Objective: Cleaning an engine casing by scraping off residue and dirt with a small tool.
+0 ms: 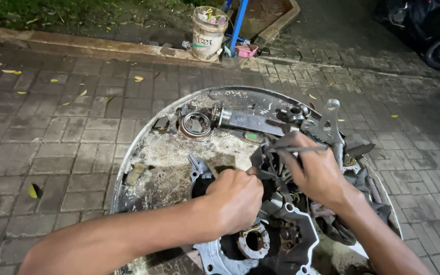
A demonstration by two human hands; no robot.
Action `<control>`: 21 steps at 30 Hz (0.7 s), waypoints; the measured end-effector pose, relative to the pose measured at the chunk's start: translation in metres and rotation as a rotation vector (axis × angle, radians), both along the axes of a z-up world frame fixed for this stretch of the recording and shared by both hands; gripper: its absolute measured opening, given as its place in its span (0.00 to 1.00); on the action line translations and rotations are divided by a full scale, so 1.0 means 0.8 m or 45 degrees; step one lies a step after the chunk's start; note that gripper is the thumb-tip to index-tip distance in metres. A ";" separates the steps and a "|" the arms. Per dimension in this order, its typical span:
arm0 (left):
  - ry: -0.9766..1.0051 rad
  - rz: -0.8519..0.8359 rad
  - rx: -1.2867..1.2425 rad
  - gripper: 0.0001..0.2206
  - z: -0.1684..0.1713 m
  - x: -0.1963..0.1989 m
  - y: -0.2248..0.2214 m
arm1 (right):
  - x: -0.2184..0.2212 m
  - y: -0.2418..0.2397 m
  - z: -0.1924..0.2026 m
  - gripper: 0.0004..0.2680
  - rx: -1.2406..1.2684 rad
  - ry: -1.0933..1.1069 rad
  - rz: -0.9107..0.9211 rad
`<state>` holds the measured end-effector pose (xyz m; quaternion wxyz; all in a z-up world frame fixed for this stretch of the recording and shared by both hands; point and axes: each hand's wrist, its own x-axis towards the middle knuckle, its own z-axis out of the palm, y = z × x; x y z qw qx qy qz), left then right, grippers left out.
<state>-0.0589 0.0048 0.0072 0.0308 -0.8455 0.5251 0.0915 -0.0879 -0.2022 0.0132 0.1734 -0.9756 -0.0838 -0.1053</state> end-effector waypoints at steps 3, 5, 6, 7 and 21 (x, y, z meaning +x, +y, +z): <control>0.022 -0.004 -0.021 0.10 -0.003 0.002 -0.003 | 0.007 -0.001 0.005 0.04 0.037 -0.088 0.034; 0.022 -0.006 -0.032 0.10 -0.007 0.004 -0.004 | 0.010 0.005 0.001 0.05 0.026 -0.007 -0.013; 0.015 -0.006 -0.044 0.10 -0.009 0.005 -0.004 | 0.012 0.008 -0.001 0.05 0.016 0.067 -0.056; 0.016 -0.009 -0.042 0.10 -0.008 0.006 -0.004 | 0.011 0.012 0.002 0.05 0.018 0.069 -0.059; -0.022 -0.027 -0.021 0.09 -0.011 0.005 -0.005 | 0.017 0.016 0.005 0.08 -0.011 0.094 -0.037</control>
